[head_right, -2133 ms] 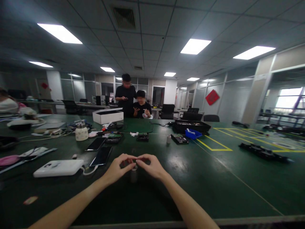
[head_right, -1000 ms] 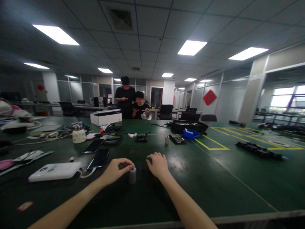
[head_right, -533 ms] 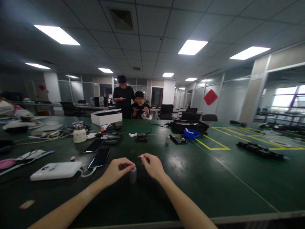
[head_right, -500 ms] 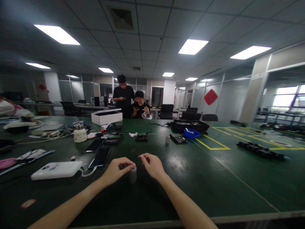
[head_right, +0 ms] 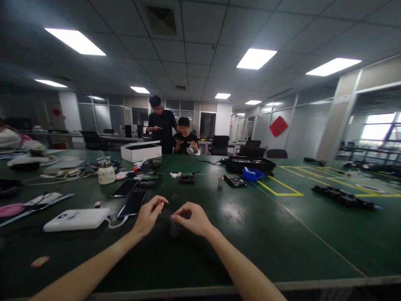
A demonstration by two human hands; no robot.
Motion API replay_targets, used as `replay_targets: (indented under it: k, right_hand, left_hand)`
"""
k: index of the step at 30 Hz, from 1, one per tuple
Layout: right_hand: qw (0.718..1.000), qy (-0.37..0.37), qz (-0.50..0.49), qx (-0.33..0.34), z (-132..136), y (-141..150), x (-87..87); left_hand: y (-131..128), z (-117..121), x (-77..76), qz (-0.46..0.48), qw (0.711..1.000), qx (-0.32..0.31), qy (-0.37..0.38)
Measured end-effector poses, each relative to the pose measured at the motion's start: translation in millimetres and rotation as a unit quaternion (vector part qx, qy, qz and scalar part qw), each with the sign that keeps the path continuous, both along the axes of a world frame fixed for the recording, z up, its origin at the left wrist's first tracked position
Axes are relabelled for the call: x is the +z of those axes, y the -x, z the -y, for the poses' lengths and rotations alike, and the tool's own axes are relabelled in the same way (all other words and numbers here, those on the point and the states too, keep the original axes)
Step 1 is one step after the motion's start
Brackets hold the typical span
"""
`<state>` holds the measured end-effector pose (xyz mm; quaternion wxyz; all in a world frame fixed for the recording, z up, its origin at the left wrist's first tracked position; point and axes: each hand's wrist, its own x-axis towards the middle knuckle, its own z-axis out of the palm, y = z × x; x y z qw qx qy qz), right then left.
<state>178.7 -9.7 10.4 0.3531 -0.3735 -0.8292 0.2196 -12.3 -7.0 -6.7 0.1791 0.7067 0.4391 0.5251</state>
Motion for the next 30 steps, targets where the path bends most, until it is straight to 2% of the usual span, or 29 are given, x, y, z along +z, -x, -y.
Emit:
replay_targets:
  k: [3,6,8,11,13,15,18,21,24,30]
  right_hand:
    - [0.999,-0.011,-0.032,-0.016,-7.3,-0.5,1.1]
    - [0.994,-0.038,-0.053,-0.089,-23.5,-12.9,0.4]
    - [0.986,-0.053,0.009,-0.156,-35.8,-26.2,-4.7]
    - [0.968,-0.001,0.155,-0.198,-48.9,-44.0,-16.7]
    - [0.962,0.022,0.188,-0.199,-51.7,-49.2,-21.8]
    - [0.966,0.014,0.169,-0.197,-49.5,-47.8,-20.5]
    - [0.985,-0.023,0.051,-0.162,-37.3,-36.6,-8.4]
    - [0.997,-0.001,-0.062,-0.043,-18.3,-20.9,4.4]
    - [0.997,0.032,-0.058,0.039,-2.8,-7.8,7.4]
    - [0.997,0.017,-0.054,0.047,1.7,-0.9,-0.5]
  left_hand:
    - [-1.4,-2.7,-4.4,-0.032,0.999,-0.002,0.013]
    - [-1.6,-3.5,-5.1,-0.053,0.998,0.008,0.011]
    - [-0.1,-3.9,-4.7,-0.062,0.998,0.017,0.005]
    - [2.7,-5.6,-5.4,-0.074,0.997,0.017,0.007]
    - [3.5,-6.8,-6.6,-0.080,0.997,0.016,0.013]
    - [3.3,-7.2,-7.2,-0.086,0.996,0.016,0.020]
    - [2.1,-6.5,-5.9,-0.097,0.995,0.020,0.030]
    - [1.2,-5.5,-3.7,-0.106,0.994,0.030,0.026]
    - [0.8,-5.1,-2.8,-0.111,0.993,0.032,0.016]
    - [-0.5,-0.9,0.0,-0.100,0.995,0.002,0.007]
